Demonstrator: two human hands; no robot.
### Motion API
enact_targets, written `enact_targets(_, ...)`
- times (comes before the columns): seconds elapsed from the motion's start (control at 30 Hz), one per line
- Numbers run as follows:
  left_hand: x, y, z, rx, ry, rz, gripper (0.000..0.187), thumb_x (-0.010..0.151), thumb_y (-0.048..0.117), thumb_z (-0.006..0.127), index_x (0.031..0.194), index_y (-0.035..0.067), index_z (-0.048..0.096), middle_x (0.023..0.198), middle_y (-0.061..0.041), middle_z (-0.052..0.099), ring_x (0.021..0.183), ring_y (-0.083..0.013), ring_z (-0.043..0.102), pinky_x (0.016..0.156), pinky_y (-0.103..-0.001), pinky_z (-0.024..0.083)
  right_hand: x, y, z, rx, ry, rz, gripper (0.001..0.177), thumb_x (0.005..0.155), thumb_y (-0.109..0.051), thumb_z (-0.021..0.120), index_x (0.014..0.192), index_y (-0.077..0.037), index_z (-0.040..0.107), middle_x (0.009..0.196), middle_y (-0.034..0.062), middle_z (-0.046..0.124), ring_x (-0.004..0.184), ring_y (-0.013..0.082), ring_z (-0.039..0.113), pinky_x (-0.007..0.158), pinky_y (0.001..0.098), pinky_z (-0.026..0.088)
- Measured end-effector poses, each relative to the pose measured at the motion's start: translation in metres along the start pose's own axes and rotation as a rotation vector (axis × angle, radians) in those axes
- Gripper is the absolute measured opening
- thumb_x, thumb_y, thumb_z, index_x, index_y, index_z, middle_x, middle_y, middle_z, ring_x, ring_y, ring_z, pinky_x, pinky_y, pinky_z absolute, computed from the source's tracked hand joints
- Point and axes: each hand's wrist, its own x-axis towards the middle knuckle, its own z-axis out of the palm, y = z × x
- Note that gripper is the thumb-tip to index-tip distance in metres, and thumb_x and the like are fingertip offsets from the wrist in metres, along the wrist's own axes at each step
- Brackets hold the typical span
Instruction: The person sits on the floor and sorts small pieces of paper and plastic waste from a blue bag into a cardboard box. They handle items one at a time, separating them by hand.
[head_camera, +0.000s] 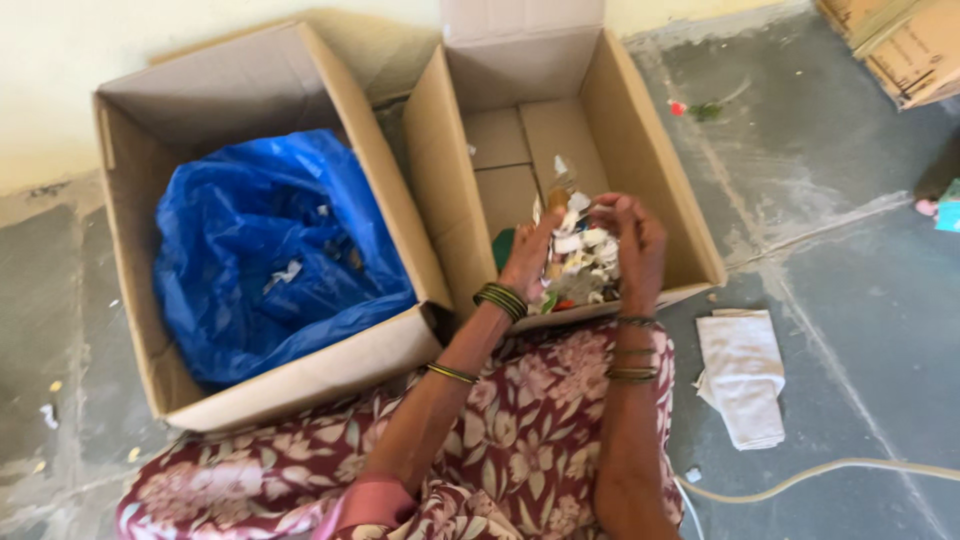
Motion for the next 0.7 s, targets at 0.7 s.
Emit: enact_targets(0.7, 0.011, -0.042, -0.026, 0.338, 0.120, 0.156, 0.038, 0.099, 0.043, 0.063, 0.089, 0.007, 0.060, 0.065, 0.004, 0.050, 0.053, -0.0075, 0.047, 0.046, -0.025, 0.039, -0.010, 0.056, -0.011, 0.041, 0.004, 0.072, 0.015, 0.097, -0.001, 0.068, 0.112, 0.000, 0.070, 0.095, 0.0014, 0.071, 0.076, 0.0043, 0.066, 0.069, 0.0202, 0.055)
